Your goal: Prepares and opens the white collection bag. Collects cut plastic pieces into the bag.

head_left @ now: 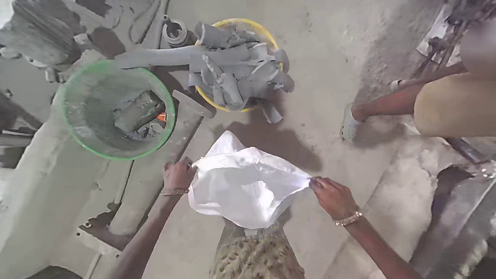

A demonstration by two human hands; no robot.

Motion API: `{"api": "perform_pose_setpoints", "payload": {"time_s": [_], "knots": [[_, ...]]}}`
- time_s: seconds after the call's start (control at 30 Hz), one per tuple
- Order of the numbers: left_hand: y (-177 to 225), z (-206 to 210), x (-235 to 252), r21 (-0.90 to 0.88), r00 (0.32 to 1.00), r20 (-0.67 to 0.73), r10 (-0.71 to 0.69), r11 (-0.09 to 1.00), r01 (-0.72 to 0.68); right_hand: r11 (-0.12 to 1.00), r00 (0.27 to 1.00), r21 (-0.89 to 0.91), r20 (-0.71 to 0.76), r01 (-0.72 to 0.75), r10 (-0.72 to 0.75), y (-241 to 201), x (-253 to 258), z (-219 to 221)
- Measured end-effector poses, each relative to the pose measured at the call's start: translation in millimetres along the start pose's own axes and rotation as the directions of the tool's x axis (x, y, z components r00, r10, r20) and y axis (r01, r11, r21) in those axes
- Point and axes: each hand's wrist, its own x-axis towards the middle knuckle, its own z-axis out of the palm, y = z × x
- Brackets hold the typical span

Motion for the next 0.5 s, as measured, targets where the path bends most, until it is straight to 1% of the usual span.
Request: {"api": "perform_pose_setpoints", "payload": {"time_s": [0.1,0.17,0.23,0.3,0.37,0.43,0.5], "knots": [[-25.5,2.3,-17.3,-0.236,0.996,0.051,-0.077,0.968,0.087,1.0,0.998,0.001,-0.061,-0.005,0.005,-10.4,53.9,-1.3],[-38.8,4.2,-29.5,-0.386,0.992,0.046,-0.121,0.913,0.13,0.999,0.998,0.021,-0.06,0.028,-0.027,-16.1,87.1,-0.7],[-50.4,8.5,-40.9,-0.534,0.985,0.009,-0.171,0.832,0.149,0.997,0.997,0.047,-0.043,0.062,-0.06,-24.1,113.4,0.5],[-59.8,12.2,-46.0,-0.664,0.979,-0.062,-0.194,0.741,0.105,0.99,0.989,0.055,-0.079,0.127,-0.122,-33.3,138.2,2.7],[-61.2,11.7,-46.0,-0.732,0.967,-0.108,-0.232,0.676,0.08,0.984,0.98,0.049,-0.11,0.174,-0.168,-42.5,160.7,6.5],[-58.3,8.0,-38.5,-0.749,0.955,-0.118,-0.272,0.656,0.094,0.977,0.971,0.048,-0.128,0.207,-0.199,-47.6,184.5,13.4],[-54.0,5.1,-24.6,-0.752,0.945,-0.123,-0.304,0.65,0.112,0.971,0.97,0.072,-0.113,0.226,-0.217,-47.4,209.6,20.3]]}}
